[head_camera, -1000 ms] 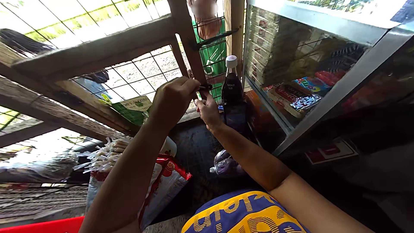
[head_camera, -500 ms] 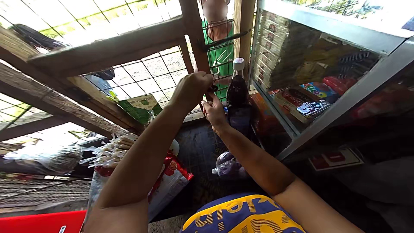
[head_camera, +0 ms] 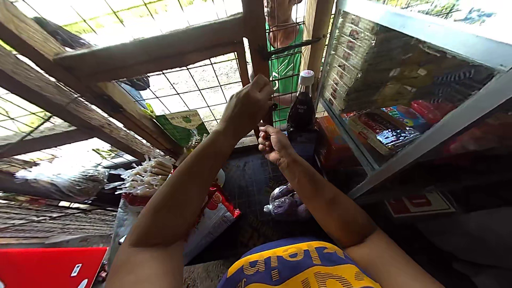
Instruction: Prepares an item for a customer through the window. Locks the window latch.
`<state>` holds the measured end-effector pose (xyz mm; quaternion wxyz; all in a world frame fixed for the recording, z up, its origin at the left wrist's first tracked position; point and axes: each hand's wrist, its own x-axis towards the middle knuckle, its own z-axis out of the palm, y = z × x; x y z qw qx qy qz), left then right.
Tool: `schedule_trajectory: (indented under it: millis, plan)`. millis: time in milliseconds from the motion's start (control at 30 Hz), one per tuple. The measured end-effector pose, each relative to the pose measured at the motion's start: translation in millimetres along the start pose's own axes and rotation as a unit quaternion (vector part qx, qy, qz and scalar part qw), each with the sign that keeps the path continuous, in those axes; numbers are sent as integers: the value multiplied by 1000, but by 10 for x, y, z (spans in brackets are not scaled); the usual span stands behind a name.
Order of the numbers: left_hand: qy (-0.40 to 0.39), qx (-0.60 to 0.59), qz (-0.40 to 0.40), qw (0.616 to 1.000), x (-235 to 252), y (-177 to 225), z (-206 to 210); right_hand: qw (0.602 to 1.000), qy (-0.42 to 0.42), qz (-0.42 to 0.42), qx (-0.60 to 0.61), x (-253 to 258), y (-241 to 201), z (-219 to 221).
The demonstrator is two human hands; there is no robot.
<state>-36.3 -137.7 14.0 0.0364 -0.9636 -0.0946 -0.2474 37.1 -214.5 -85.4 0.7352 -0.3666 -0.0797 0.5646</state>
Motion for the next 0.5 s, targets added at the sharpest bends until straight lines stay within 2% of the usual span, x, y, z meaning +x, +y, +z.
schedule_trajectory:
  millis: [67, 133, 200, 300, 367, 433, 467, 500]
  plan:
    - [29, -81, -26, 996, -228, 149, -95, 999, -15, 23, 25, -157, 34, -31]
    - [48, -210, -107, 971, -576, 448, -206, 999, -32, 15, 29, -348, 48, -32]
    - [74, -337, -204, 916, -1008, 773, -260, 998, -60, -20, 24, -526, 35, 1]
    - [167, -497, -273, 806, -1585, 1174, -135, 988, -113, -97, -28, -780, 86, 49]
    - [252, -604, -321, 685, -1750, 1386, 15, 965, -159, -179, -103, -922, 215, 63]
    - [307, -690, -366, 543, -1773, 1500, 145, 907, -218, -284, -220, -1029, 433, 42]
    - [320, -731, -395, 455, -1740, 1514, 165, 859, -254, -330, -299, -1082, 552, 13]
    - [336, -761, -437, 342, -1689, 1497, 164, 804, -283, -360, -379, -1152, 665, -12]
